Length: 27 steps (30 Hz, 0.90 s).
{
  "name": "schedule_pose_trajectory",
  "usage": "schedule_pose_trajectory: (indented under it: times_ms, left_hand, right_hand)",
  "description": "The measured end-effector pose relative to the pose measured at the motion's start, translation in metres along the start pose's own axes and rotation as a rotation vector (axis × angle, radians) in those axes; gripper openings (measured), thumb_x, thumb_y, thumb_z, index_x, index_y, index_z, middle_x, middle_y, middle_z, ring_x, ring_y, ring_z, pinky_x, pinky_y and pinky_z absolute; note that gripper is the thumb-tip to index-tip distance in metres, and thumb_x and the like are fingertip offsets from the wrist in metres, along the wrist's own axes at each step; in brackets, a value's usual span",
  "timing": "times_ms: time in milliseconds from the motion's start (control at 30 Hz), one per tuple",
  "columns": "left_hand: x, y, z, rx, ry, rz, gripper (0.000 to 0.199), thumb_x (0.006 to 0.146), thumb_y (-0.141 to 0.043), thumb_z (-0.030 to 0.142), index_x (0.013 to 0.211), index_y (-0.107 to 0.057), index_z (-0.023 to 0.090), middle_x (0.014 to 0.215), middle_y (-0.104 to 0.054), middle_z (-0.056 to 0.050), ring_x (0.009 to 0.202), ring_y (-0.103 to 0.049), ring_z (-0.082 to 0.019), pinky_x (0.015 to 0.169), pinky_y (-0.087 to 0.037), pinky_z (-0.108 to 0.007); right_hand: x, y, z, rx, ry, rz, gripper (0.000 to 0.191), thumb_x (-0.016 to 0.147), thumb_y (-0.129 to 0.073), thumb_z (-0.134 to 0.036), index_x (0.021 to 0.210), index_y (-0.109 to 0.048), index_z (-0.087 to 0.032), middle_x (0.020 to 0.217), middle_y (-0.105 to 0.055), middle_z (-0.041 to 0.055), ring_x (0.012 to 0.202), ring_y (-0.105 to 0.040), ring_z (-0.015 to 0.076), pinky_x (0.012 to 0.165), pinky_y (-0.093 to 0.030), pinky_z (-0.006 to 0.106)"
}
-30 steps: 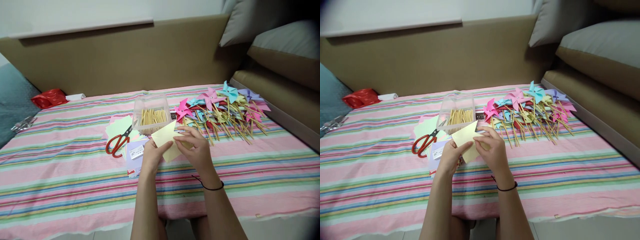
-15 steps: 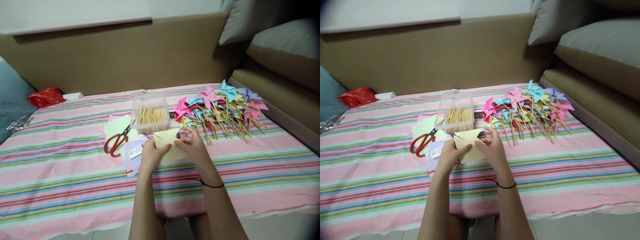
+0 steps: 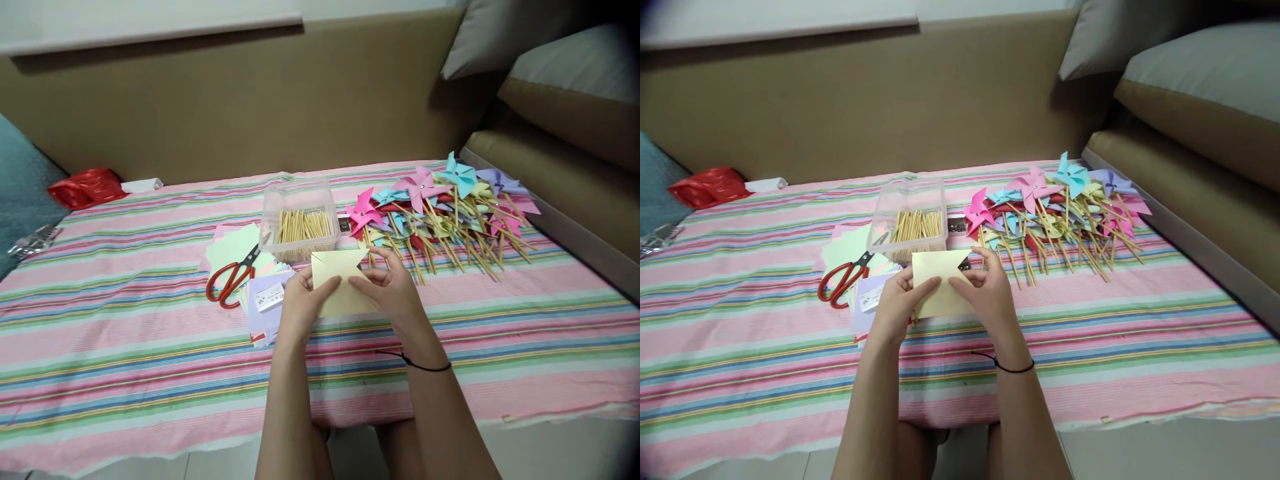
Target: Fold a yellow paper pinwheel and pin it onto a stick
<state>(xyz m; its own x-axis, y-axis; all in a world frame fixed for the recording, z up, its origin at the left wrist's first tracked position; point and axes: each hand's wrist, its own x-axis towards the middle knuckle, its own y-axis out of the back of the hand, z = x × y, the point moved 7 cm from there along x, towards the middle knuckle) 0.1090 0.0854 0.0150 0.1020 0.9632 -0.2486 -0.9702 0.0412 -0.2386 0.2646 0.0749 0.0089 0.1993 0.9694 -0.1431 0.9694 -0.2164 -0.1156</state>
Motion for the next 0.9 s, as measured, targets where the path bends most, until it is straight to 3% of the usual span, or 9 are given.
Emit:
schedule_pose_trajectory:
  times_ms: [200,500,700,833,900]
  left_hand:
    - [0.002,0.004,-0.001,-0.019,-0.019,0.036,0.040,0.057,-0.084,0.029,0.093,-0.072,0.015,0.077,-0.076,-0.007,0.065,-0.068,-0.019,0.062,-0.052,-0.029]
    - [0.002,0.005,0.001,-0.064,-0.023,0.020,0.040,0.063,-0.082,0.030,0.096,-0.067,0.014,0.084,-0.076,-0.007,0.072,-0.070,-0.020,0.066,-0.053,-0.029]
    - [0.001,0.006,0.017,-0.115,-0.219,0.004,0.031,0.068,-0.078,0.022,0.096,-0.065,0.022,0.110,-0.072,-0.004,0.095,-0.067,-0.017,0.078,-0.051,-0.025]
    - [-0.001,0.004,0.023,-0.100,-0.282,-0.006,0.012,0.079,-0.069,0.032,0.085,-0.072,0.022,0.122,-0.068,-0.004,0.117,-0.059,-0.021,0.092,-0.047,-0.028]
    - [-0.001,0.003,0.023,-0.085,-0.284,-0.012,0.019,0.083,-0.064,0.036,0.078,-0.074,0.021,0.121,-0.068,-0.005,0.119,-0.057,-0.023,0.096,-0.044,-0.031]
  right_hand:
    - [-0.001,0.000,0.000,0.007,-0.009,0.001,0.068,0.061,-0.083,-0.036,0.120,-0.051,-0.023,0.078,-0.075,0.0031,0.071,-0.072,0.0241,0.056,-0.055,0.031]
    - [0.000,0.000,0.001,0.014,-0.022,0.012,0.071,0.059,-0.084,-0.035,0.120,-0.052,-0.020,0.079,-0.076,0.0037,0.072,-0.073,0.0243,0.057,-0.056,0.032]
    - [0.000,0.002,0.002,-0.005,-0.059,0.035,0.073,0.058,-0.084,-0.033,0.123,-0.052,-0.019,0.078,-0.076,0.0027,0.072,-0.073,0.0226,0.058,-0.056,0.031]
    - [0.000,0.004,0.003,-0.040,-0.054,0.047,0.072,0.058,-0.083,-0.033,0.122,-0.053,-0.018,0.075,-0.075,0.0023,0.071,-0.072,0.0225,0.060,-0.056,0.031]
    - [0.001,0.004,0.004,-0.048,-0.051,0.041,0.072,0.059,-0.083,-0.034,0.122,-0.053,-0.019,0.076,-0.075,0.0027,0.072,-0.072,0.0229,0.061,-0.055,0.032]
